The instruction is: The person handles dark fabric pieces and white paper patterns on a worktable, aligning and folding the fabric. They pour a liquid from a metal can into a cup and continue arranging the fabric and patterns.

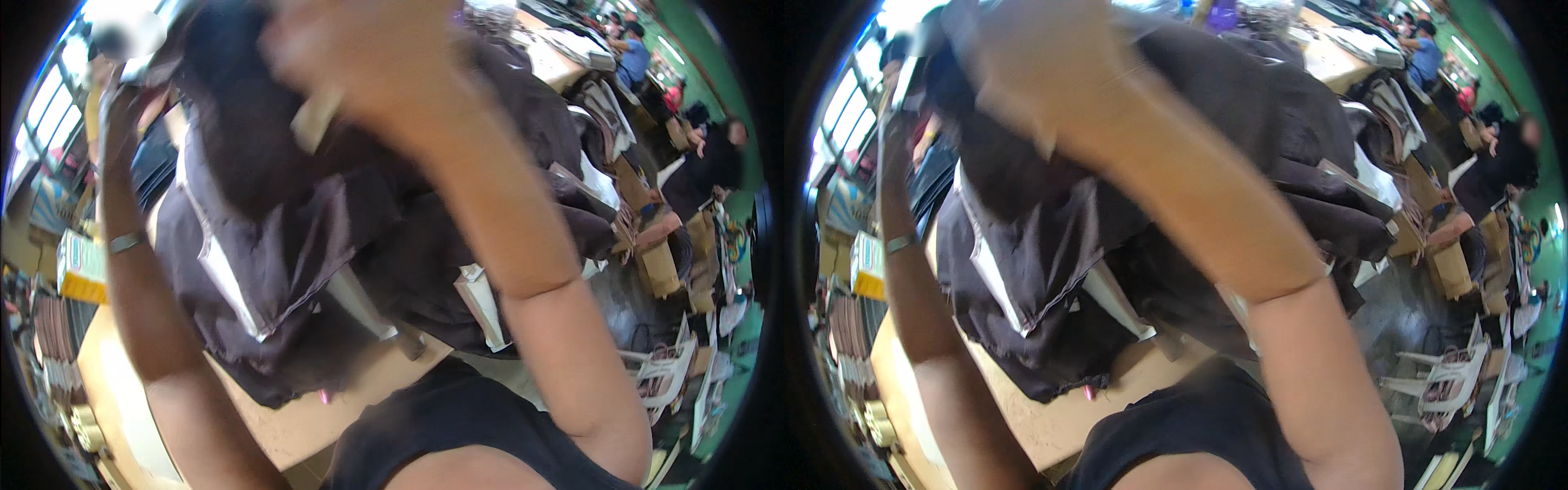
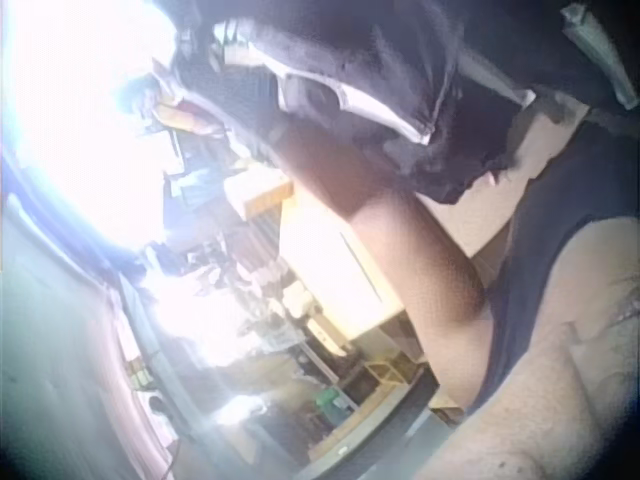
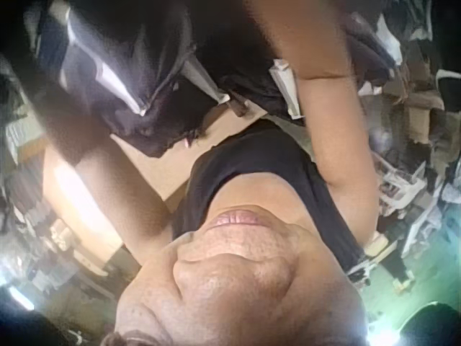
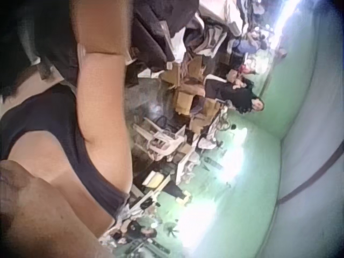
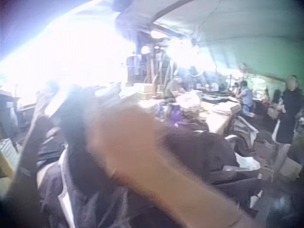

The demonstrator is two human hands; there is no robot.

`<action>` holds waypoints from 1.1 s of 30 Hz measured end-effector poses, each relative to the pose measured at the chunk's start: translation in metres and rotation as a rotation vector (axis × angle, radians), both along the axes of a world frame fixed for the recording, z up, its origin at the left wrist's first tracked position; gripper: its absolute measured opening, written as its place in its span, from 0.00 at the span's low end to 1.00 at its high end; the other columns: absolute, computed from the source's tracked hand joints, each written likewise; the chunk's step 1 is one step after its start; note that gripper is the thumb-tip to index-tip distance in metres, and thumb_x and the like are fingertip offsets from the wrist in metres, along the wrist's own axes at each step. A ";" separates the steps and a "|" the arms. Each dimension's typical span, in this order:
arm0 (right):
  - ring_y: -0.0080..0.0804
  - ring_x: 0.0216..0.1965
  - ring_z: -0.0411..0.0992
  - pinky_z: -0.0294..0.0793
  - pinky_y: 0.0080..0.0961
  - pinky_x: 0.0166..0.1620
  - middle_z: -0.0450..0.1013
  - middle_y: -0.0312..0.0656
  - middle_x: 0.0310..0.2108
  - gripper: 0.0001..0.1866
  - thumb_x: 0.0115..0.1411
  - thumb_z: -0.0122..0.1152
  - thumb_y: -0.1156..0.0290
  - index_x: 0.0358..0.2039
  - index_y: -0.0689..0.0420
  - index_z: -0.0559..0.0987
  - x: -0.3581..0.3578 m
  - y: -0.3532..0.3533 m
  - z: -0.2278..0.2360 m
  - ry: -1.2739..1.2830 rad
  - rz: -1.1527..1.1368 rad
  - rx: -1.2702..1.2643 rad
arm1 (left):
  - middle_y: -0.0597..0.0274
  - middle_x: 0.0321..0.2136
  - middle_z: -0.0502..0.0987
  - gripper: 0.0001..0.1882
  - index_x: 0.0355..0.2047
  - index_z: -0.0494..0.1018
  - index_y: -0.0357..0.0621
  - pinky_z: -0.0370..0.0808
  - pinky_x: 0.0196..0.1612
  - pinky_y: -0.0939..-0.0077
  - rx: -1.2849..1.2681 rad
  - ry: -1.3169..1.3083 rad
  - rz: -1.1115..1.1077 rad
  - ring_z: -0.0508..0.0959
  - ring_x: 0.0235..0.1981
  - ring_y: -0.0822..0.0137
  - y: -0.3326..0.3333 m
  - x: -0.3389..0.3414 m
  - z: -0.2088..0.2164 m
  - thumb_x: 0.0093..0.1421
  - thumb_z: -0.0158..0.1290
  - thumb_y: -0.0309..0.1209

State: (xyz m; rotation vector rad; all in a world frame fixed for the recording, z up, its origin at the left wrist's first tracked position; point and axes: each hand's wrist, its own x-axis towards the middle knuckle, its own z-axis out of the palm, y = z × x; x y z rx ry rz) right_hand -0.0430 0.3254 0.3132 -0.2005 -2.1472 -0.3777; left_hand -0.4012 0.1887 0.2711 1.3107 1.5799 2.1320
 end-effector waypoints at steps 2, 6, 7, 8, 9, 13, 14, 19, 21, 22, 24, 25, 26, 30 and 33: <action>0.44 0.28 0.75 0.73 0.35 0.31 0.74 0.51 0.26 0.22 0.45 0.57 0.56 0.38 0.56 0.74 -0.036 -0.034 -0.034 -0.251 0.335 -0.311 | 0.68 0.41 0.71 0.19 0.54 0.61 0.47 0.72 0.35 0.78 -0.265 -0.259 0.213 0.73 0.36 0.74 -0.070 -0.058 -0.042 0.63 0.39 0.35; 0.54 0.56 0.56 0.46 0.57 0.57 0.57 0.57 0.54 0.42 0.50 0.52 0.40 0.59 0.51 0.56 -0.090 -0.053 -0.107 -0.850 0.456 -0.692 | 0.58 0.51 0.62 0.25 0.58 0.51 0.47 0.67 0.50 0.69 -0.068 -0.722 0.344 0.66 0.51 0.62 -0.102 -0.048 -0.114 0.64 0.37 0.44; 0.55 0.60 0.49 0.37 0.61 0.58 0.51 0.56 0.59 0.43 0.49 0.50 0.38 0.60 0.49 0.55 -0.096 -0.040 -0.131 -0.904 0.449 -0.751 | 0.55 0.55 0.58 0.30 0.60 0.46 0.44 0.63 0.54 0.69 0.005 -0.761 0.380 0.63 0.54 0.58 -0.065 0.015 -0.103 0.63 0.39 0.45; 0.54 0.61 0.46 0.37 0.60 0.59 0.48 0.54 0.60 0.43 0.50 0.49 0.37 0.61 0.48 0.54 -0.102 -0.036 -0.157 -0.858 0.484 -0.803 | 0.54 0.58 0.52 0.36 0.61 0.41 0.42 0.60 0.56 0.70 -0.120 -0.611 0.479 0.60 0.57 0.57 -0.048 0.055 -0.107 0.61 0.42 0.46; 0.54 0.62 0.44 0.37 0.59 0.60 0.45 0.52 0.62 0.43 0.50 0.48 0.36 0.61 0.46 0.53 -0.106 -0.042 -0.168 -0.814 0.546 -0.848 | 0.52 0.61 0.47 0.42 0.62 0.35 0.40 0.57 0.58 0.71 -0.242 -0.448 0.599 0.56 0.59 0.55 -0.050 0.077 -0.107 0.60 0.46 0.47; 0.46 0.59 0.54 0.51 0.41 0.59 0.59 0.55 0.55 0.34 0.53 0.50 0.42 0.52 0.55 0.68 -0.092 -0.021 -0.187 -0.363 0.835 -0.886 | 0.40 0.58 0.51 0.44 0.60 0.49 0.39 0.54 0.59 0.63 -0.652 0.686 0.884 0.55 0.59 0.49 -0.050 0.054 -0.179 0.48 0.60 0.38; 0.45 0.53 0.63 0.59 0.35 0.55 0.68 0.53 0.47 0.26 0.52 0.56 0.49 0.43 0.57 0.74 -0.067 -0.008 -0.180 -0.162 0.803 -0.753 | 0.37 0.54 0.57 0.41 0.58 0.53 0.40 0.56 0.58 0.61 -0.700 0.670 0.886 0.58 0.56 0.45 -0.045 0.081 -0.173 0.47 0.59 0.36; 0.41 0.47 0.67 0.66 0.35 0.49 0.69 0.45 0.45 0.24 0.42 0.65 0.62 0.41 0.54 0.73 0.066 0.101 -0.171 -0.422 -0.195 -0.539 | 0.39 0.55 0.55 0.41 0.58 0.54 0.42 0.59 0.57 0.64 -0.613 0.790 1.051 0.59 0.55 0.45 -0.038 0.056 -0.174 0.46 0.60 0.35; 0.42 0.54 0.60 0.60 0.49 0.52 0.62 0.44 0.52 0.32 0.41 0.66 0.56 0.48 0.50 0.68 0.100 0.145 -0.173 -0.317 -0.464 -0.348 | 0.37 0.57 0.50 0.39 0.58 0.57 0.46 0.55 0.59 0.63 -0.707 0.871 1.027 0.54 0.59 0.46 -0.039 0.030 -0.169 0.47 0.60 0.38; 0.44 0.58 0.55 0.54 0.53 0.55 0.58 0.44 0.56 0.38 0.40 0.67 0.54 0.52 0.48 0.63 0.106 0.168 -0.173 -0.252 -0.490 -0.359 | 0.37 0.58 0.49 0.38 0.57 0.58 0.46 0.53 0.60 0.62 -0.834 0.908 1.036 0.52 0.59 0.46 -0.042 0.021 -0.164 0.47 0.60 0.38; 0.46 0.62 0.47 0.46 0.59 0.58 0.52 0.46 0.60 0.48 0.38 0.68 0.50 0.58 0.44 0.55 0.111 0.208 -0.166 -0.150 -0.528 -0.384 | 0.35 0.59 0.48 0.34 0.56 0.61 0.49 0.50 0.61 0.61 -0.967 0.866 1.117 0.49 0.62 0.46 -0.030 0.027 -0.150 0.49 0.58 0.40; 0.47 0.63 0.46 0.43 0.60 0.59 0.50 0.47 0.61 0.51 0.36 0.68 0.48 0.60 0.43 0.52 0.109 0.227 -0.162 -0.110 -0.525 -0.406 | 0.39 0.58 0.53 0.32 0.55 0.63 0.47 0.49 0.61 0.61 -0.902 1.064 1.174 0.51 0.60 0.45 -0.028 0.034 -0.144 0.51 0.55 0.43; 0.45 0.64 0.43 0.41 0.63 0.58 0.47 0.48 0.62 0.54 0.36 0.68 0.45 0.61 0.44 0.49 0.111 0.249 -0.163 -0.120 -0.547 -0.482 | 0.40 0.57 0.54 0.29 0.54 0.64 0.47 0.49 0.61 0.61 -0.843 1.023 1.042 0.52 0.60 0.46 -0.012 0.056 -0.134 0.52 0.54 0.42; 0.48 0.46 0.70 0.67 0.32 0.50 0.71 0.56 0.42 0.43 0.37 0.63 0.42 0.49 0.60 0.68 0.111 0.267 -0.164 -0.420 -0.535 -0.735 | 0.46 0.51 0.65 0.20 0.46 0.70 0.45 0.58 0.57 0.64 -0.492 0.981 0.515 0.62 0.55 0.50 0.063 0.216 -0.095 0.50 0.56 0.29; 0.47 0.43 0.71 0.68 0.37 0.47 0.72 0.57 0.38 0.36 0.40 0.59 0.39 0.35 0.62 0.76 0.098 0.210 -0.153 -0.644 -0.371 -0.775 | 0.49 0.47 0.69 0.21 0.45 0.70 0.42 0.63 0.54 0.67 -0.507 0.694 0.006 0.68 0.51 0.53 0.090 0.291 -0.109 0.49 0.57 0.27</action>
